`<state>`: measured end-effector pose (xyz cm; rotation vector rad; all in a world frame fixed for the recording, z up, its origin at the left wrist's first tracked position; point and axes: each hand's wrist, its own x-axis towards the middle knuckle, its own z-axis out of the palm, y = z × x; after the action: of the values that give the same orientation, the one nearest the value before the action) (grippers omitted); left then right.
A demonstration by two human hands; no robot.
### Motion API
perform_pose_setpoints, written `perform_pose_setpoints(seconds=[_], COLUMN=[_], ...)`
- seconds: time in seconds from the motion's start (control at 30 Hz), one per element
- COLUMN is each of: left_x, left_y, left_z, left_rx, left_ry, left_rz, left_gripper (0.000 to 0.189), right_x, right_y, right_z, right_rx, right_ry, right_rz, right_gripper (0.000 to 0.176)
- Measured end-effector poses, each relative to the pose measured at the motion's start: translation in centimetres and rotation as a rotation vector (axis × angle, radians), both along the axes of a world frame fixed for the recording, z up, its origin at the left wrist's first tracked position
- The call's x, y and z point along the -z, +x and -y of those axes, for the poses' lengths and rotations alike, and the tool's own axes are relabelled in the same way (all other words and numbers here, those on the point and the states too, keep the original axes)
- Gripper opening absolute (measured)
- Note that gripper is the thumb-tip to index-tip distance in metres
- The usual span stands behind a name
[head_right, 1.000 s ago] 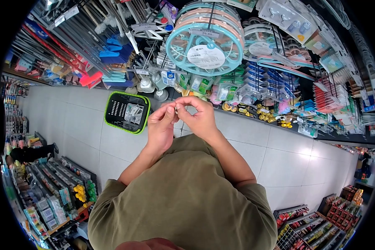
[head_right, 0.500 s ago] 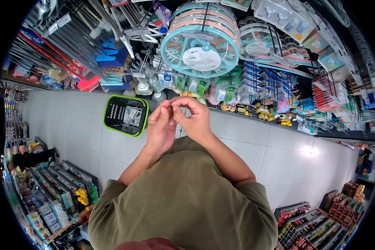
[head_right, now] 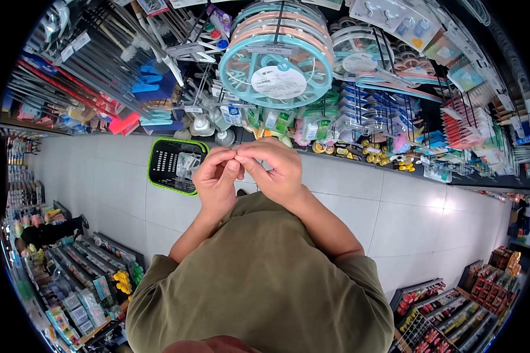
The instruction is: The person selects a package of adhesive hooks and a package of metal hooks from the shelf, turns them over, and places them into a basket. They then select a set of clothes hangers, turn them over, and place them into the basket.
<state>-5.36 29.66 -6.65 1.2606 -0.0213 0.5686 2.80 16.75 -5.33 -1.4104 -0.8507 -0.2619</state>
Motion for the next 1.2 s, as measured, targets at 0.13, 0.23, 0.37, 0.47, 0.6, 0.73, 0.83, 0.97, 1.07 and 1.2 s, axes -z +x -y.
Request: perform_pose_setpoints(seconds=[0.13,0.23,0.37,0.47,0.6,0.73,0.83,0.97,1.07,1.2], left_x=[0.1,0.0,-0.5,-0.3,-1.8,-3.4,-3.5,-3.8,-3.9,-4.9], left_y=[0.2,0.3,0.2,0.2,1.1,1.3,1.5,2.3,2.1,1.8], left_z=[-0.1,0.0,0.0,-1.0,-2.8,-3.8,-4.4,-4.2,-3.4,-2.8], left_rx=[0.015,0.014,0.024,0.010,0.061,0.287,0.433,0.502,0.609,0.656], left_ry=[0.009,0.020,0.019,0.153,0.312,0.393,0.449,0.520,0.345,0.349], left_rz=[0.005,0.013,-0.011,-0.028,-0.015,-0.029,-0.026,0.103,0.049,-0.065], left_gripper=[0.018,0.019,0.019,0.017,0.016,0.011,0.011,0.008,0.011,0.009], right_x=[-0.4,-0.4,-0.7,-1.1,0.5,1.7,2.1,4.0,4.9,5.2], right_y=[0.2,0.4,0.5,0.7,0.2,-0.1,-0.4,-1.3,-2.0,-3.0], right_z=[0.2,0.4,0.5,1.0,1.5,1.9,1.9,1.4,0.9,0.5], right_rx=[0.031,0.036,0.044,-0.033,-0.420,-0.839,-1.064,-1.326,-1.489,-1.637], right_ry=[-0.015,-0.017,-0.013,-0.036,0.056,0.212,0.301,0.433,0.503,0.579], right_rz=[0.038,0.059,0.064,-0.002,-0.544,-1.025,-1.199,-1.303,-1.302,-1.315], right_gripper=[0.012,0.012,0.015,0.012,0.010,0.014,0.019,0.023,0.030,0.036])
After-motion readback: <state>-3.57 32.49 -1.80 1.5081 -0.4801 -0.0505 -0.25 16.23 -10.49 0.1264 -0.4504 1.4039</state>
